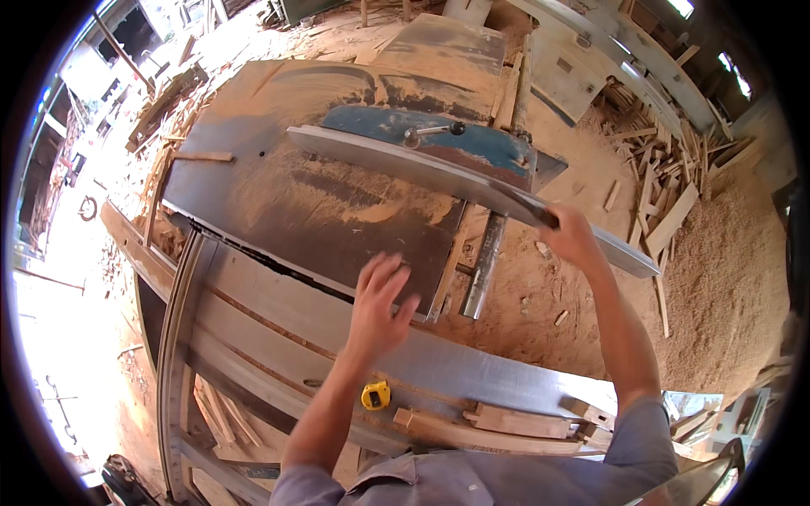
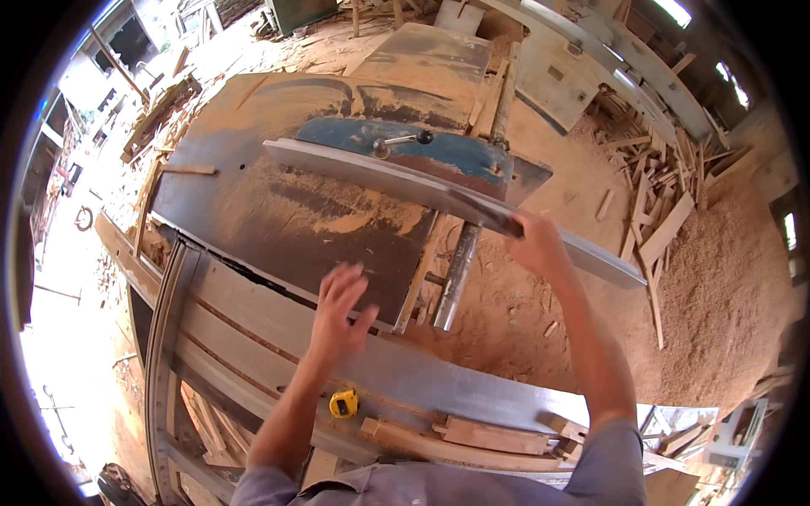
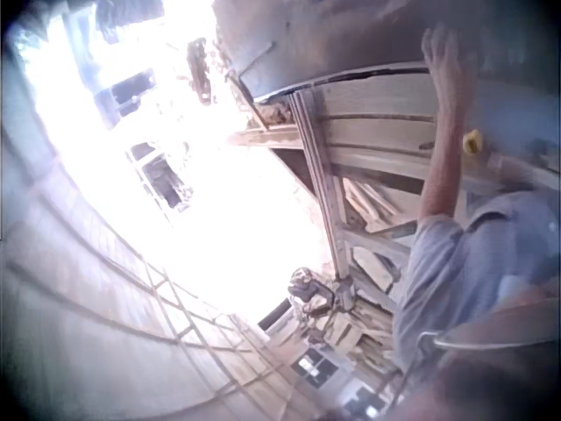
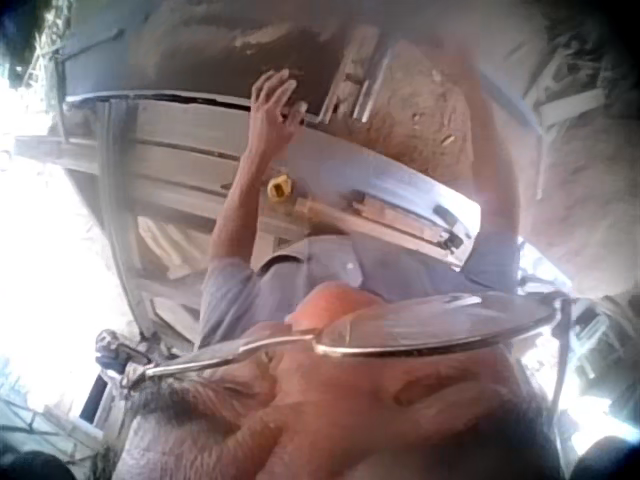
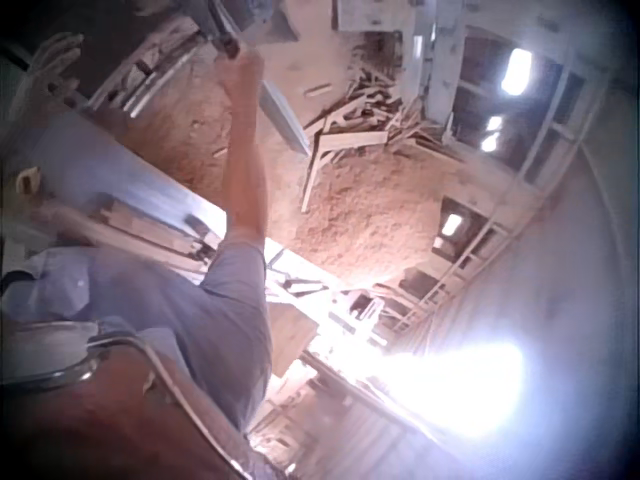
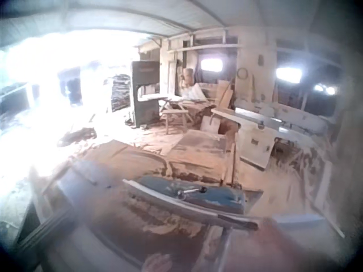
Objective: The person measures and cuts a large wooden board using a table saw. They adjust the fence, measure the board with a tape measure, and feed the board through the saw using a push stick. The cut pieces are then set aside.
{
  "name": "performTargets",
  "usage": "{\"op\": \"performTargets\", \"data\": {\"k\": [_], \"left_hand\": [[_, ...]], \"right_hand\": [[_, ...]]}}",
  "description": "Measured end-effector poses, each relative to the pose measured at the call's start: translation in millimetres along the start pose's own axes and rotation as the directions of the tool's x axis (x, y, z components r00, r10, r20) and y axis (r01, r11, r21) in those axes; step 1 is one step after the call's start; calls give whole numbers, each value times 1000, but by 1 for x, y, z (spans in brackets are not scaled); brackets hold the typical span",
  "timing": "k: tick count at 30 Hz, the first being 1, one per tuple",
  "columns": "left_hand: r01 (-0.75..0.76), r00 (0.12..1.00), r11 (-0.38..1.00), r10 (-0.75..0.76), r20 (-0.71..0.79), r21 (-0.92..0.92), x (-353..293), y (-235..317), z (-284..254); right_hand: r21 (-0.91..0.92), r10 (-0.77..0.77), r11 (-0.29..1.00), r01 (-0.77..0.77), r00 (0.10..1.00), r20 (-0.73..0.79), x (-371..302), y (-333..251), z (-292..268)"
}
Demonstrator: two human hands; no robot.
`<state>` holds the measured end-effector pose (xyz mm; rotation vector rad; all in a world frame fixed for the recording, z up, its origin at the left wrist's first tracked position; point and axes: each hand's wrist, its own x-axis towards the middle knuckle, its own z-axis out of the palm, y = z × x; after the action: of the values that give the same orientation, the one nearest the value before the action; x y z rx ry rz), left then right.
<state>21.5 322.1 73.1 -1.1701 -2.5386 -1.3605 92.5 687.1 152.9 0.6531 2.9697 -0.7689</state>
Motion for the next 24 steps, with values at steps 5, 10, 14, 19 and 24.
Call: {"op": "performTargets", "data": {"k": [5,10,14,19,24], "left_hand": [[268,957,959,-276,89,91,-151,35,-47],[222,954,972,-232,191,74,-191,38,-42],[139,965,990,-144,219,38,-201,13,-35],[251,968,950,-247,43,-184,-197,-15,-39],[421,843,761,-529,-98,-494,-140,-38,-93]], "right_hand": [[-209,-144,969,129,988,-57,103,-80,39],[25,-236,972,235,970,53,159,-87,93],[-88,-477,879,469,862,-169,93,-154,127],[356,-287,912,204,937,199,-30,-215,175],[612,-176,695,-379,735,654,-86,-253,236]]}}
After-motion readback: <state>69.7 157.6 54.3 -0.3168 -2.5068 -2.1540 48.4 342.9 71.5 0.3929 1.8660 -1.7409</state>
